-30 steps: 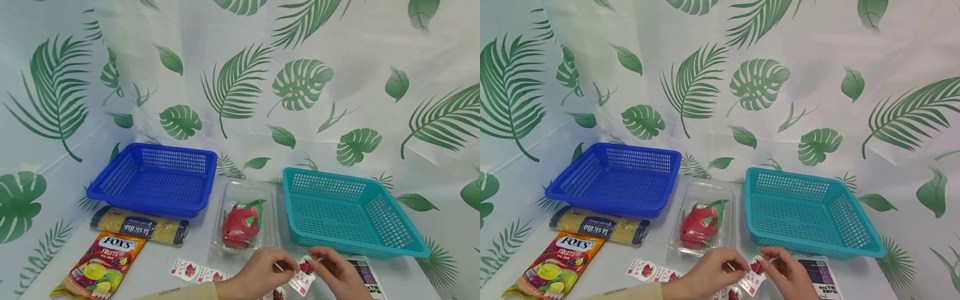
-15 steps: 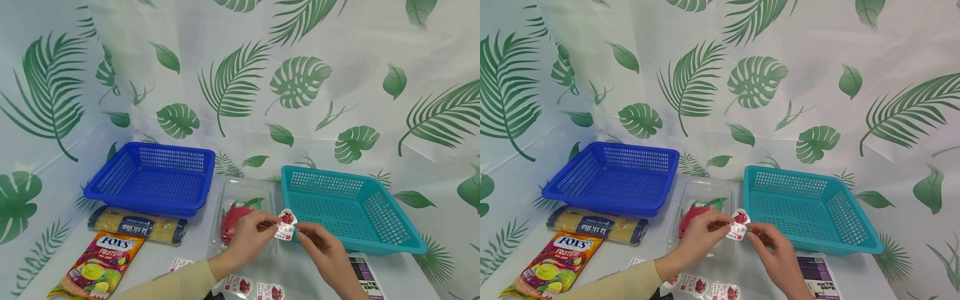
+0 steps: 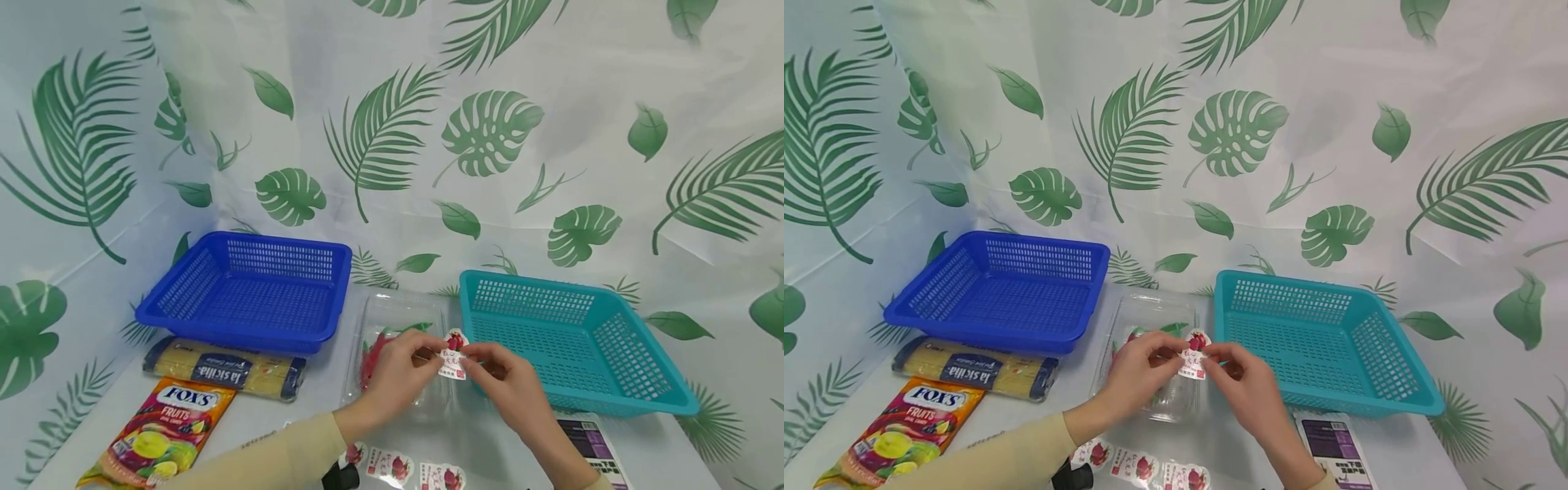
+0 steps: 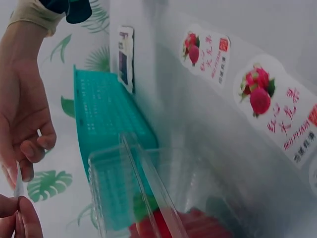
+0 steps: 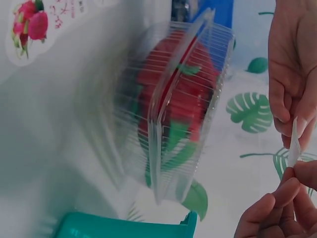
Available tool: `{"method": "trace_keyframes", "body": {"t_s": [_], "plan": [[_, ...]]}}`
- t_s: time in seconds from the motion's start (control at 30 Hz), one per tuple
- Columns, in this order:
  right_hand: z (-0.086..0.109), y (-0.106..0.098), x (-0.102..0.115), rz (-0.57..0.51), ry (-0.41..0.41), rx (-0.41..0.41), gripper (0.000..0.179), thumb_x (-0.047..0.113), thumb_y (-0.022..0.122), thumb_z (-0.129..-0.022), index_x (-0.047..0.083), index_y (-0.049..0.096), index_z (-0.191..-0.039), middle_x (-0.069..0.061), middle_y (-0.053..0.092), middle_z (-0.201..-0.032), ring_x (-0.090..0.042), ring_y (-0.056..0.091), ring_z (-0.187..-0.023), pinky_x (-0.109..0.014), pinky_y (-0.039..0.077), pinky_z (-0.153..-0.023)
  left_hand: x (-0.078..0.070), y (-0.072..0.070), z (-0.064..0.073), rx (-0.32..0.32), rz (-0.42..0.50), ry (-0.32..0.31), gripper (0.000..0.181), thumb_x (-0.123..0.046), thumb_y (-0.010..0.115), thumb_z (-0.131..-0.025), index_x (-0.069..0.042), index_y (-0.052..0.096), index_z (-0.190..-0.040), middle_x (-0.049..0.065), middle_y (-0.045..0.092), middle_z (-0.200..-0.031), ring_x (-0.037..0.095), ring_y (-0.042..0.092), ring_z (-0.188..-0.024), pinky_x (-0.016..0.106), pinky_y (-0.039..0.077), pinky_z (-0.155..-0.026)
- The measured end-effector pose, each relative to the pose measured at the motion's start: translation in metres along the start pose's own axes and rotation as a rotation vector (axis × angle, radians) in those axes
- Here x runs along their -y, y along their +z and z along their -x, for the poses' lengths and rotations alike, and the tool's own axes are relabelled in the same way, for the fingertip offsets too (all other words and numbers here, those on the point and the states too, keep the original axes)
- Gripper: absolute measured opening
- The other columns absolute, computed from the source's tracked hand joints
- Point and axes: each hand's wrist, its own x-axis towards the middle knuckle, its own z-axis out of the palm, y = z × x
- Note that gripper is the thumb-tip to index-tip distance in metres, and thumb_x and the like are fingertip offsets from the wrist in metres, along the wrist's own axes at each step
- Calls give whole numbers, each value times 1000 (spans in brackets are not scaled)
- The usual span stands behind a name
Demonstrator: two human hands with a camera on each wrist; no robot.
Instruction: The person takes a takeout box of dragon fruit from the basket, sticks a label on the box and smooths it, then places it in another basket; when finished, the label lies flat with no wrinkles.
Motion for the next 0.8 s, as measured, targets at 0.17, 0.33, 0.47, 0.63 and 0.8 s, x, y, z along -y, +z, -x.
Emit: {"method": "trace_keyframes", "body": {"t_s": [0.17,0.33,0.47,0.63,0.8], "plan": [[-10,4,2,-2,-47,23,20,29,69,-93,15,72,-107,-2,67,-96,-15,58,-73,-26,48,-58,6,-8,-7,29,-77,-13,17,-2,69,-88,-6,72,-104,5,66,-100,16,67,-86,21,54,-74],[-22,9,4,-2,-56,69,18,27,68,-93,15,71,-106,-2,67,-97,-16,58,-74,-27,47,-58,10,-16,-15,52,-141,-66,18,-5,71,-87,-6,72,-105,6,66,-100,16,67,-84,23,54,-71],[-31,15,5,-5,-53,110,18,24,68,-94,12,71,-108,-3,67,-98,-16,60,-79,-30,49,-63,13,-22,-21,63,-157,-96,18,-3,70,-86,-4,73,-103,7,66,-96,14,64,-80,23,52,-67],[-40,23,5,6,-45,143,16,20,69,-93,10,71,-106,-2,68,-97,-16,61,-80,-31,51,-69,19,-29,-25,97,-154,-117,19,1,67,-85,-1,72,-104,8,64,-94,10,60,-73,22,50,-61],[-48,32,6,9,-37,182,15,19,68,-93,9,71,-104,-2,68,-96,-15,60,-79,-31,50,-69,25,-34,-28,104,-210,-107,19,3,67,-83,0,72,-102,9,65,-96,13,62,-75,22,51,-65]]}}
